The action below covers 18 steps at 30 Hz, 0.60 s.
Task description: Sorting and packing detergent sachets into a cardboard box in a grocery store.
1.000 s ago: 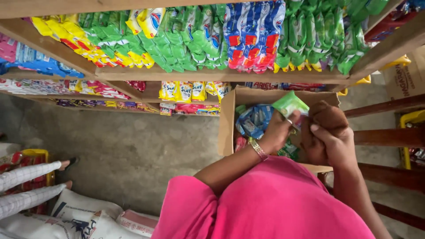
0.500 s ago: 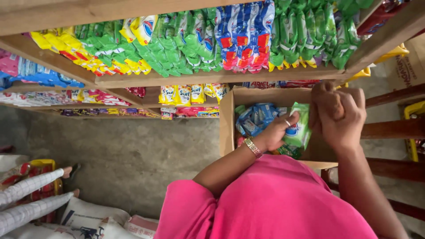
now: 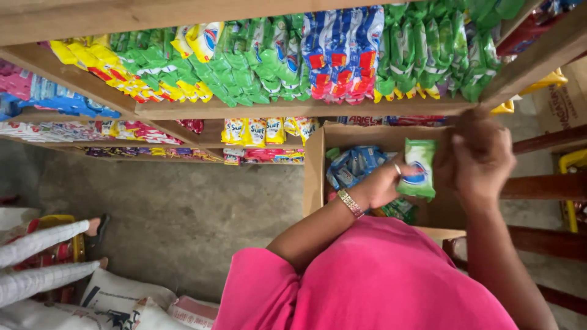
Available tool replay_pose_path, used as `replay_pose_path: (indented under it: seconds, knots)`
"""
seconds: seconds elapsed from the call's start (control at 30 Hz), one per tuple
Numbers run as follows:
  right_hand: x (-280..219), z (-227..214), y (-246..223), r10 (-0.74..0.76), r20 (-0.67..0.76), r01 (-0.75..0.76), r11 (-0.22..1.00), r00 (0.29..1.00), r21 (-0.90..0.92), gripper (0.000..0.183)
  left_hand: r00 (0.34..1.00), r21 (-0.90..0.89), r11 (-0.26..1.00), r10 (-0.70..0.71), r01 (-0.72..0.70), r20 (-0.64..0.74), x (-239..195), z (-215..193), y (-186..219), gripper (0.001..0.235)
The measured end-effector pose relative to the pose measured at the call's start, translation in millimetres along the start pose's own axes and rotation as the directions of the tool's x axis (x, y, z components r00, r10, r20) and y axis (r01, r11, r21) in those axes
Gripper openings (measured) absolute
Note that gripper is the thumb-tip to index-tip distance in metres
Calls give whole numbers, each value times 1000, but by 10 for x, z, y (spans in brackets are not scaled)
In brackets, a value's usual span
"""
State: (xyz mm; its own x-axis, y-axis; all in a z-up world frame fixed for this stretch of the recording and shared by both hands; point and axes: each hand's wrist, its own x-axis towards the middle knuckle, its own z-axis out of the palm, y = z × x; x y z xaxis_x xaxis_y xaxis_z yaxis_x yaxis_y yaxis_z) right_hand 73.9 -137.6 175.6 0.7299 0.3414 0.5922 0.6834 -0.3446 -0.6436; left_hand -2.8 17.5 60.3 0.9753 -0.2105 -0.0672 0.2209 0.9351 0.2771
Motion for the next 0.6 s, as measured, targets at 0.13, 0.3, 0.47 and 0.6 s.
replay_pose_path:
  seconds: [0.13, 0.3, 0.47, 0.6]
  knots:
    - [-67, -134, 124, 230, -17, -211, 917, 973, 338, 33, 931, 943, 319, 363, -97, -27, -262, 561, 248, 97]
    - [-231, -132, -336, 314, 93, -327, 919, 945, 221, 26, 748, 836, -533, 501, -130, 436, -371, 796, 340, 111]
    - [-146, -4, -651, 11, 196, 7, 996, 981, -89, 31, 722, 727, -652, 396, -215, 568, -461, 820, 312, 97]
    - [-77, -81, -249, -6, 80, 25, 970, 997, -243, 32, 646, 705, -681, 450, -199, 617, -486, 799, 338, 119]
